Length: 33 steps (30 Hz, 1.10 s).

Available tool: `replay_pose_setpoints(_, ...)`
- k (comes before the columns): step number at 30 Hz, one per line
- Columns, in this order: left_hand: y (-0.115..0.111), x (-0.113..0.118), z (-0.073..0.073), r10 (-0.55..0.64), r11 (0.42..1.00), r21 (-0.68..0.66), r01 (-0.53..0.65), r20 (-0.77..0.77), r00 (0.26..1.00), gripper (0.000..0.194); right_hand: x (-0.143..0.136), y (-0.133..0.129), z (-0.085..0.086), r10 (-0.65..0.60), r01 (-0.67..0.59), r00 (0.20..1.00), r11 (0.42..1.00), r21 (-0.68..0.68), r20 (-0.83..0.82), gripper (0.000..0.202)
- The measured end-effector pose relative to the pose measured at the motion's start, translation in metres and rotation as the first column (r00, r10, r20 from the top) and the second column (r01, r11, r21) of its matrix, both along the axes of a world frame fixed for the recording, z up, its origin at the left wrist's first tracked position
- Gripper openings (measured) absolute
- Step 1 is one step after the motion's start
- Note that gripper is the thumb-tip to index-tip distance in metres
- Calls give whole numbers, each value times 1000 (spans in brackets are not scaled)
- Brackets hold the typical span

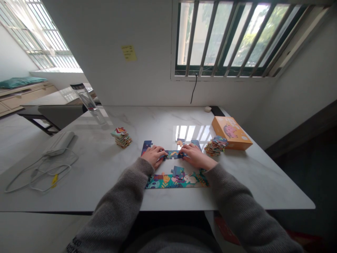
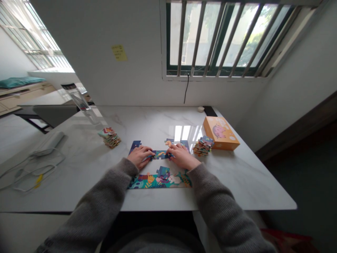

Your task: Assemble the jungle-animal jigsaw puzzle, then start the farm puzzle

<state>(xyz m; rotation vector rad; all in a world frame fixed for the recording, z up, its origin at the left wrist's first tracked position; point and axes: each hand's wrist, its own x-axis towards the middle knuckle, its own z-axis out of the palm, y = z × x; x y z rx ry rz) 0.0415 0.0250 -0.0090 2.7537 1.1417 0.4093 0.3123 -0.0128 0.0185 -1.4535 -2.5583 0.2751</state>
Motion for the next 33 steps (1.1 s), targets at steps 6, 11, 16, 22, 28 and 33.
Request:
replay_pose_setpoints(6,4,-2,-5,-20,1000,-9,20,23,1000,33,0,-1,2,2,-2,1000,1000,-9,4,29)
replay_pose_setpoints(11,4,-4,-2,11,999,30,-12,31,999,45,0,-1,1,1,-1,1000,1000,-3,16,28)
replay_pose_setpoints(16,-4,-11,8,-43,999,-14,44,73,996,29,0,-1,-1,-4,4,1000,1000,-2,6,29)
replay_pose_setpoints(22,-17,-16,13,-102,992,-71,108,76,992,19,0,-1,-1,-8,8,1000,1000,6,4,30)
replay_pose_setpoints(28,-16,-14,10,-59,996,-58,65,108,992,17,-1,1,2,2,-2,999,1000,15,32,26)
replay_pose_setpoints(33,-14,-15,7,-74,995,-57,80,105,992,16,0,23,9,-97,90,994,990,112,59,30)
